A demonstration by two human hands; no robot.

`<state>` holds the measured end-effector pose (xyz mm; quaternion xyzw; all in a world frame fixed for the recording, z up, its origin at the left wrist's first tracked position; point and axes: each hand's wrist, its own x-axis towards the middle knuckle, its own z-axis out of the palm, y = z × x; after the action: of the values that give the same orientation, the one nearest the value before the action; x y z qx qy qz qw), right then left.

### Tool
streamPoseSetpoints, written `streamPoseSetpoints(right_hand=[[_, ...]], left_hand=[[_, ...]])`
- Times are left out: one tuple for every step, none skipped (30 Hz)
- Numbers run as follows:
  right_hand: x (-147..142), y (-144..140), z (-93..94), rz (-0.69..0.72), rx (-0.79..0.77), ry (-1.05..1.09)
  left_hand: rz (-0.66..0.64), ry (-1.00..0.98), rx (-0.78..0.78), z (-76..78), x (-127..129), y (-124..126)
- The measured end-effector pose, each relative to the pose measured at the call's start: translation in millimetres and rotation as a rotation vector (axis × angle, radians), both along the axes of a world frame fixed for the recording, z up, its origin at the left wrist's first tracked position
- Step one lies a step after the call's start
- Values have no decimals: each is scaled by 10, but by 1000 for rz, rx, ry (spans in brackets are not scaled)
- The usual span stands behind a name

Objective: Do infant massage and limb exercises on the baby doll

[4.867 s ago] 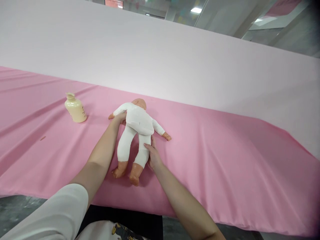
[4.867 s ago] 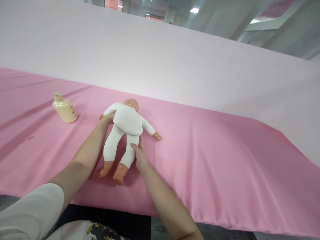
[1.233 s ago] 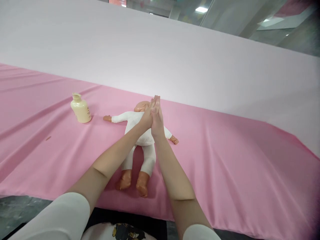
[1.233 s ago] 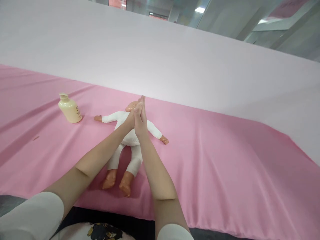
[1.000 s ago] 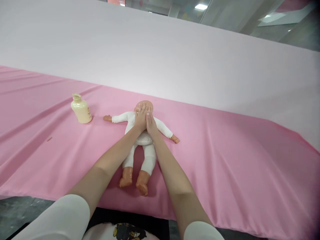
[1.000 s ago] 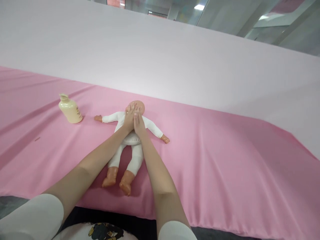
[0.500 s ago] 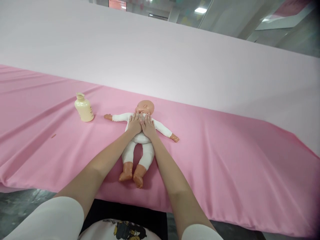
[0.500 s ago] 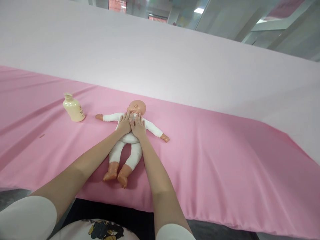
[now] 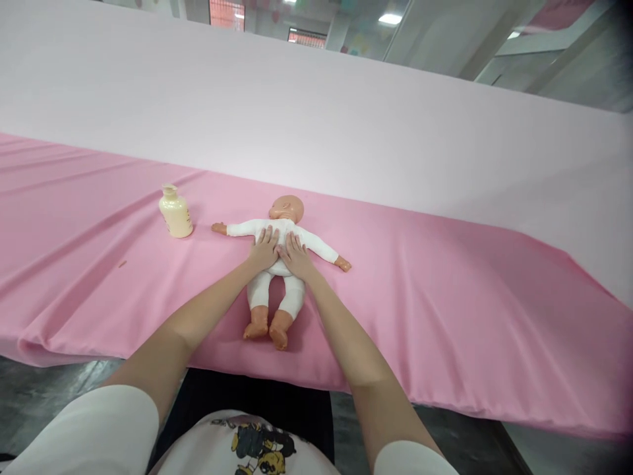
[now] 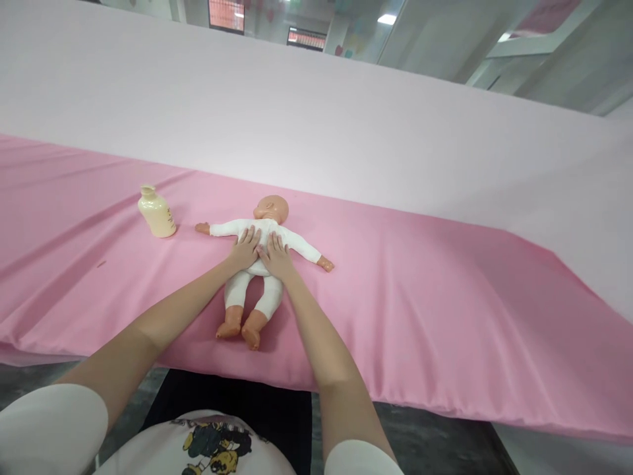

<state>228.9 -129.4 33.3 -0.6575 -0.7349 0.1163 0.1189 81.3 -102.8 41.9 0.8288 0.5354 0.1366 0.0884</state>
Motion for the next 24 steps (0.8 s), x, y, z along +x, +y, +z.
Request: streamPoseSetpoints(right_hand=[[-5,-53,8,17,1,-14],[-12,-108,17,38,7,-39],[-19,-161,26,61,19,-72],[-26,-212,36,85,34,-109],[-34,-258,45,109,49,-142],[-41,-297,54,132,62,-166],[-48,-329,60,152,74,-182],[-53,-350,64,169,84,-188],[-58,-362,66,183,92,-186],[-62,-363,67,194,98,-181],[-66,-355,66,202,104,-175],[-69,-338,66,209,108,-169],[-71,-312,66,218,112,-163],[-72,-278,68,231,114,-159],[-71,-237,71,247,116,-160],[-68,-191,75,267,116,-163],[-65,-139,79,290,114,-168],[-60,-83,84,308,111,-173],[-56,-25,86,318,109,-174],[-53,36,87,317,108,-172],[-52,96,85,306,110,-166],[-55,156,80,288,114,-155],[-61,213,72,261,119,-141],[-69,266,62,229,125,-123]], left_hand=[[-4,1,4,-8,-25,-40],[-6,3,5,-19,-49,-81],[-6,4,7,-30,-70,-123],[-8,7,10,-40,-89,-166],[-11,13,17,-47,-105,-208],[-19,24,27,-52,-118,-248],[-29,38,38,-54,-128,-283],[-40,54,48,-53,-136,-313],[-51,67,56,-49,-141,-335],[-61,77,61,-43,-146,-350],[-68,83,65,-37,-149,-358],[-74,87,64,-30,-153,-359],[-78,91,61,-23,-155,-357],[-80,94,56,-17,-158,-351],[-78,97,49,-12,-159,-343],[-73,98,41,-8,-160,-336],[-66,97,32,-6,-159,-328],[-61,95,24,-6,-156,-321],[-58,92,17,-9,-152,-314],[-57,90,13,-16,-147,-306],[-55,87,12,-25,-142,-297],[-53,82,12,-37,-138,-288],[-48,75,12,-50,-135,-278],[-44,65,11,-63,-134,-267]])
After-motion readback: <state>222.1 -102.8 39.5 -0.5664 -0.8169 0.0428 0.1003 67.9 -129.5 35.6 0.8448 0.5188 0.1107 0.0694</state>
